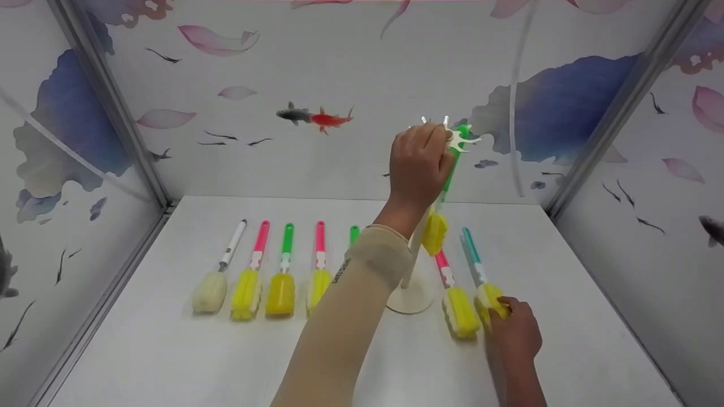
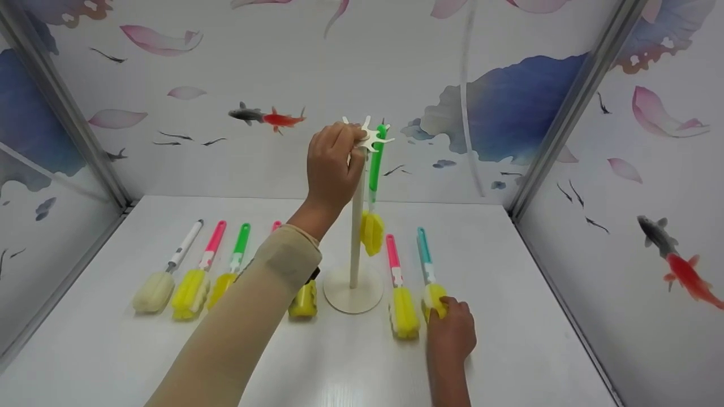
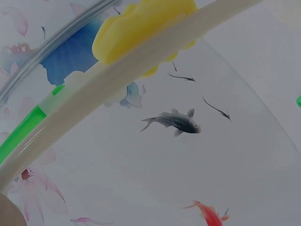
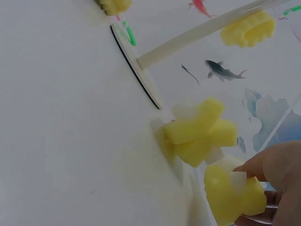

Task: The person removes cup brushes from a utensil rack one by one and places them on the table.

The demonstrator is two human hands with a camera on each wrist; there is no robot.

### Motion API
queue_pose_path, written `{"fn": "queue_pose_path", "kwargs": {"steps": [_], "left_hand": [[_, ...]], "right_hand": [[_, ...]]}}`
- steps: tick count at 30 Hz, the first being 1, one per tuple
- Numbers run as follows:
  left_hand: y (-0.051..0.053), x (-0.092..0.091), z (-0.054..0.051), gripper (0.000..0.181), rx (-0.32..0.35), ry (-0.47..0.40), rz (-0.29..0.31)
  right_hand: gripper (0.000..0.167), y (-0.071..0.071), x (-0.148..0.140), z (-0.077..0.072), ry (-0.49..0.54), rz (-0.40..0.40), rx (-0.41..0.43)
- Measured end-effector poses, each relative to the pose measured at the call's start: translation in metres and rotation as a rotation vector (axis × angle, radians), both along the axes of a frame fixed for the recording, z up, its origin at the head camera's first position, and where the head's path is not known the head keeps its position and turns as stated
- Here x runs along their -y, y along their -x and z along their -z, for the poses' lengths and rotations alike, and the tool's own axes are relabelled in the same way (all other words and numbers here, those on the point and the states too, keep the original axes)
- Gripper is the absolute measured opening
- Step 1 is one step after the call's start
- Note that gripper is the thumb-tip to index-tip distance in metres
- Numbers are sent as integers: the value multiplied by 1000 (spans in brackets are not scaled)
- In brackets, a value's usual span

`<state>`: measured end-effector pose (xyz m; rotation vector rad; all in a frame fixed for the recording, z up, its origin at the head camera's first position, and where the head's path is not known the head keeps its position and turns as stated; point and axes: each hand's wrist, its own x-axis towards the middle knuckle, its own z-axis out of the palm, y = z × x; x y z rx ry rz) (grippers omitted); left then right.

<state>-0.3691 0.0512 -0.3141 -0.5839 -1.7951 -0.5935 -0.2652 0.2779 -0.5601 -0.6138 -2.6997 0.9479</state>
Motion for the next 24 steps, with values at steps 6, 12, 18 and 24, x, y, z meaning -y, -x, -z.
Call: {"fn": "queue_pose_path", "kwargs": {"steps": [6,12,18,24], "left_hand": [[-1,0,-1,20,-4,-3,-2],[-3,1,-2,20,1,-3,-5],[-3,2,-2,19,5,2,-6],[-4,2,-2,19,7,2,-10]], "right_hand": [[38,5,3,2,-25,-2,42],[38,5,7,4,-57,-29,13],[38,5,9,6,-83,-41,-6],[43,5,9,8,-55,-31,26]]}}
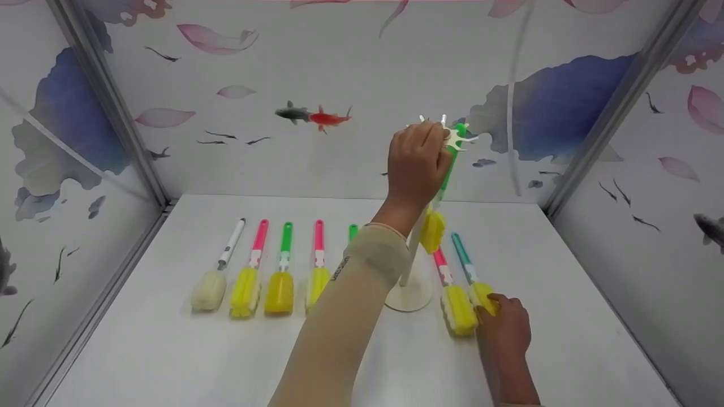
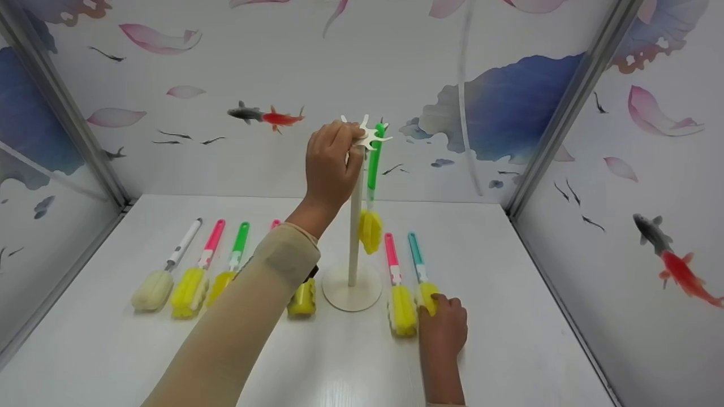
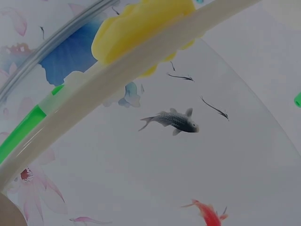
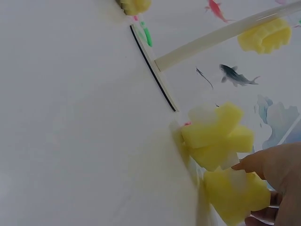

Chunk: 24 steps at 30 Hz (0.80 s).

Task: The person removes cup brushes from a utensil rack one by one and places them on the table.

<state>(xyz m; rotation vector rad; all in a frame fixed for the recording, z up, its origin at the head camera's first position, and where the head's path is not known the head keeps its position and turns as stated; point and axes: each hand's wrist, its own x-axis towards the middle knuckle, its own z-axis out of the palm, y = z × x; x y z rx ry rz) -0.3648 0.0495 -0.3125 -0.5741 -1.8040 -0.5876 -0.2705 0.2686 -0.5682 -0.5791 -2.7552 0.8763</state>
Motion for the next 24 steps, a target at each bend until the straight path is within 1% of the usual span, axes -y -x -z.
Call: {"fn": "queue_pose_path", "kwargs": {"steps": [6,12,18,20,24], "left_hand": [[0,0,0,20,0,4,6],[1,0,-2,20,9,0,27],[1,0,-2,20,21,13,36],[1,0,-1,20,26,16,34],[1,2,0,20,34,19,36]], "right_hand": [[44,-2,1,0,-5,18,-18],[41,-1,3,-4,41,41,-62],[37,-2,3,-8,45,29,-110],[35,-2,2,-9,50,5,-148],[31,-2,1,-14,102,-69,-272]]}}
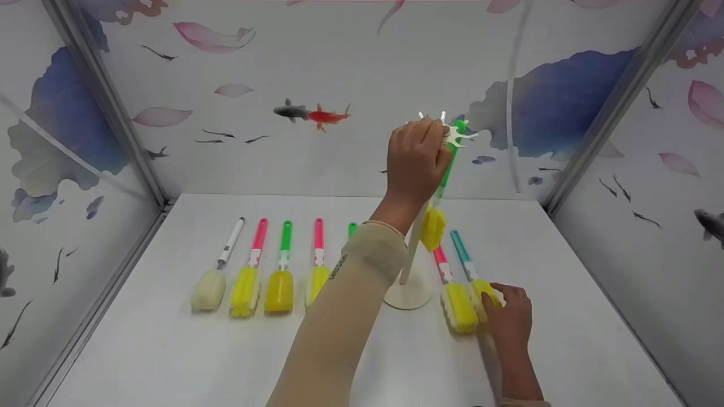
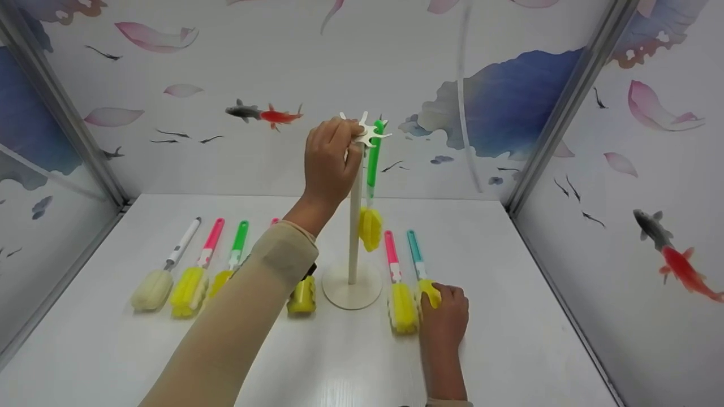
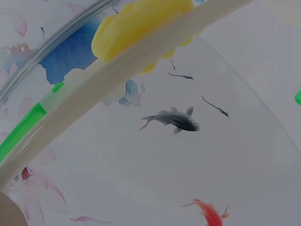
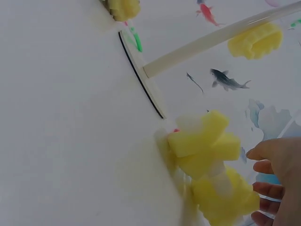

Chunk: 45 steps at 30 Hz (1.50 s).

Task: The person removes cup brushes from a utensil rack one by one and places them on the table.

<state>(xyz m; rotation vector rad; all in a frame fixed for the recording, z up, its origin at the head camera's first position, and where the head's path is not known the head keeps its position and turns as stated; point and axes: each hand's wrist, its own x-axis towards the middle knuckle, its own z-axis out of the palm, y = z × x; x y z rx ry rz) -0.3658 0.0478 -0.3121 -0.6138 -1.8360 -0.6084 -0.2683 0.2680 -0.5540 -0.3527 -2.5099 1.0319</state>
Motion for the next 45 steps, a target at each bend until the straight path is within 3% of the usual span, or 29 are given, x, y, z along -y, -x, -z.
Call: {"fn": "queue_pose_path", "kwargs": {"steps": [5,10,24,31,36,45], "left_hand": [[1,1,1,20,5,4,1],[1,1,2,20,17,10,2],[1,0,1,22,22,20,-10],[2,2,1,20,-12,16,-6],[1,3,2,21,-13,14,9],[1,5,2,24,-26,-12,54]], "right_hand": [[31,8,1,-9,102,-66,-73],[35,17,6,-18,241,-98,-39],[44,59,33,-54,440,-360,-44],[54,70,50,-68,470,-453,-95],[66,75,60,-74,462,-461,-50],[70,85,69,-74,536,-565,-53]]}}
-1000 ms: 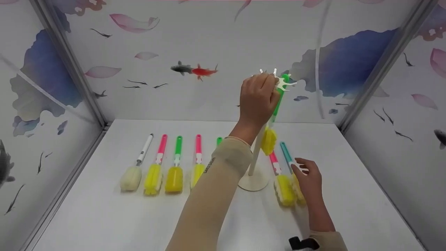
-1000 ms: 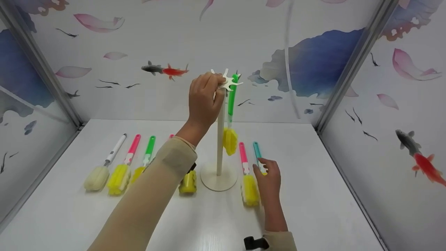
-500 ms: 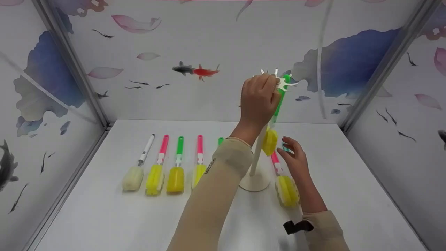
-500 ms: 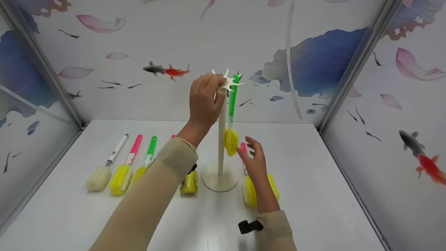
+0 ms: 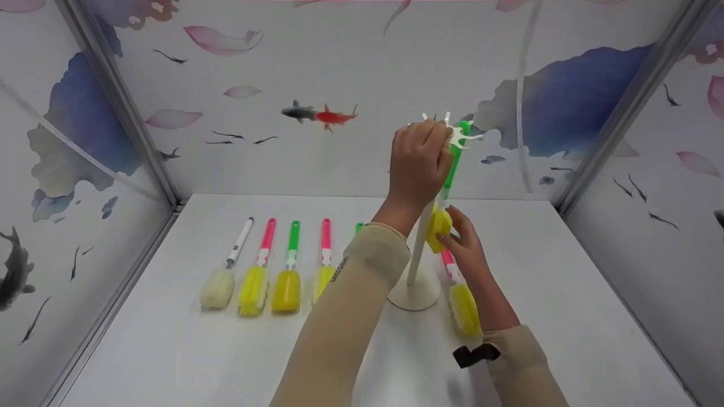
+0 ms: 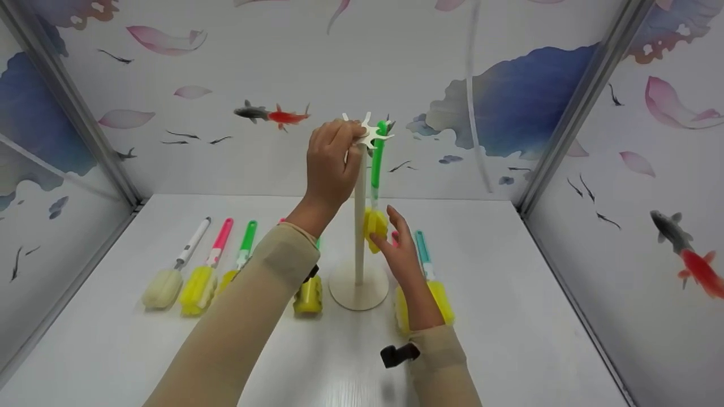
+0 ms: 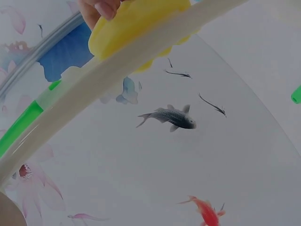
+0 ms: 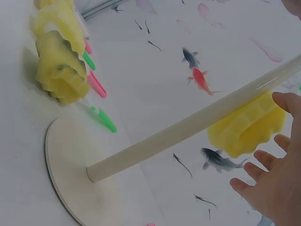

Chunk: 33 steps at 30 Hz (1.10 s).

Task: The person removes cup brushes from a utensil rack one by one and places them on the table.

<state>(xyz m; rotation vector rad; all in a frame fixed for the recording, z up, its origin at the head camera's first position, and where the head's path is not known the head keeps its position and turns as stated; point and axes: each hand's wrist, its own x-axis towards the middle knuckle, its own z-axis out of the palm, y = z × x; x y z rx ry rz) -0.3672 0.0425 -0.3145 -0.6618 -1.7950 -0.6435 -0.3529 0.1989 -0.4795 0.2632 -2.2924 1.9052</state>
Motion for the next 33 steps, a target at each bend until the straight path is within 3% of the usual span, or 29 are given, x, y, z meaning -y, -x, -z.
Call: {"fn": "queue_pose_path", "kwargs": {"steps": [12,25,33], "left_hand": [[1,4,1,20,-34,-23,9],[2,1,4,21,-20,-23,0],[0,2,1,20,-20,-5,-8]], "right_hand": [[67,-2,7,9,101,-51,-28],[54,-4,9,14,161,9,20],[45,-7,9,13,209,14,-2]]}}
